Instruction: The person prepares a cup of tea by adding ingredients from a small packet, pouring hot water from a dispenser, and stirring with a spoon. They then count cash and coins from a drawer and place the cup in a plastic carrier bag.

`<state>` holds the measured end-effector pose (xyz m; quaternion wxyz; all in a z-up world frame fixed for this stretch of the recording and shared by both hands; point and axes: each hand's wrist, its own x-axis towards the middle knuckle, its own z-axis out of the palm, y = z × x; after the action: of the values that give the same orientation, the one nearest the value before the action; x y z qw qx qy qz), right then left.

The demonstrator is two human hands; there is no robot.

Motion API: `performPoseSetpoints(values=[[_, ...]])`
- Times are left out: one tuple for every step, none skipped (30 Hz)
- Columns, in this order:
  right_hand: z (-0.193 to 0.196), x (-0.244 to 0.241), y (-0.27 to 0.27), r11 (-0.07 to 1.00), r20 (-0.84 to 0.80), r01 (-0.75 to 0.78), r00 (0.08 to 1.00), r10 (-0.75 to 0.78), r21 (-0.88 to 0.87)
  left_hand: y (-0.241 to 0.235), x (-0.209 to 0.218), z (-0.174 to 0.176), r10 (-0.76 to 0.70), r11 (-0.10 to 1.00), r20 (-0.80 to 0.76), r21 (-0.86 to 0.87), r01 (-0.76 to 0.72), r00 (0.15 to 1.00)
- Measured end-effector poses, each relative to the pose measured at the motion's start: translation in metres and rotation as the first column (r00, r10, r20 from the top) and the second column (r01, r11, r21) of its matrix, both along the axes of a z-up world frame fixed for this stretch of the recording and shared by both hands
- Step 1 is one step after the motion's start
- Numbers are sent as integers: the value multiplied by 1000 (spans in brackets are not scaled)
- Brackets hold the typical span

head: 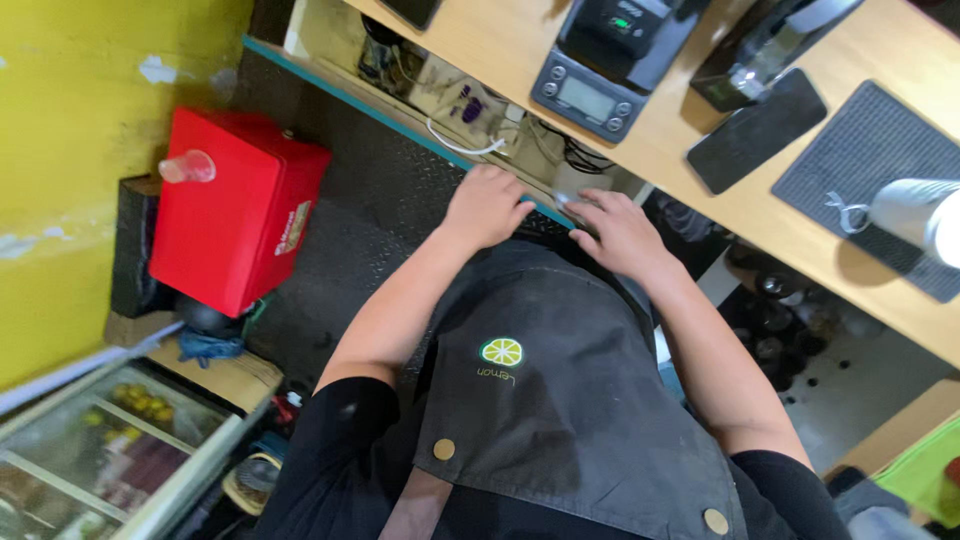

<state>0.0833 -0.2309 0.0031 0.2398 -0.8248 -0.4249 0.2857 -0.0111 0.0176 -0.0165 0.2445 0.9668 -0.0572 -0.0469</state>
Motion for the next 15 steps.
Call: performPoseSetpoints(values=[[-3,-7,4,999,-33,2,999,-4,-35,4,-2,-6,-40,999,-76,-16,39,996],[-5,-15,8,998,-67,4,998,-9,-69,10,-5,-12,-81,996,-152,-34,77,985],[-7,-18,12,995,-90,7,996,-16,-101,21,-4,-20,-95,990,-228,-125,68,969],[-7,-24,14,993,-100,22,994,-34,-114,34,-4,-27,-116,976,-303,-213,52,946],[-7,-32,14,991,-112,33,993,-47,-127,47,-5,-36,-140,955,-377,-296,25,916],[-8,-39,14,989,-124,43,990,-61,-139,64,0,-49,-109,955,-394,-298,-15,913],[-10,-46,14,992,-124,70,989,-83,-106,83,9,-63,-78,952,-418,-301,-56,905],[-13,-53,14,993,-124,96,987,-105,-72,102,19,-78,-23,969,-382,-235,-73,924],[-16,-58,14,992,-125,122,984,-126,-37,117,30,-92,31,981,-341,-167,-93,940],[-18,-62,13,990,-128,138,982,-142,-41,128,41,-106,-11,993,-243,-120,-18,970],[-19,-66,14,987,-131,157,978,-161,-45,135,50,-117,-63,996,-145,-64,54,987],[-19,-69,15,983,-135,175,974,-180,-48,138,55,-126,-120,993,-48,-3,120,992],[-18,-71,16,980,-128,191,972,-197,-57,137,60,-133,-172,982,-176,50,183,969],[-15,-72,17,976,-121,206,970,-213,-65,134,66,-137,-212,963,-302,97,251,929],[-10,-73,18,973,-117,216,968,-224,-76,130,69,-139,-233,939,-427,135,317,874]])
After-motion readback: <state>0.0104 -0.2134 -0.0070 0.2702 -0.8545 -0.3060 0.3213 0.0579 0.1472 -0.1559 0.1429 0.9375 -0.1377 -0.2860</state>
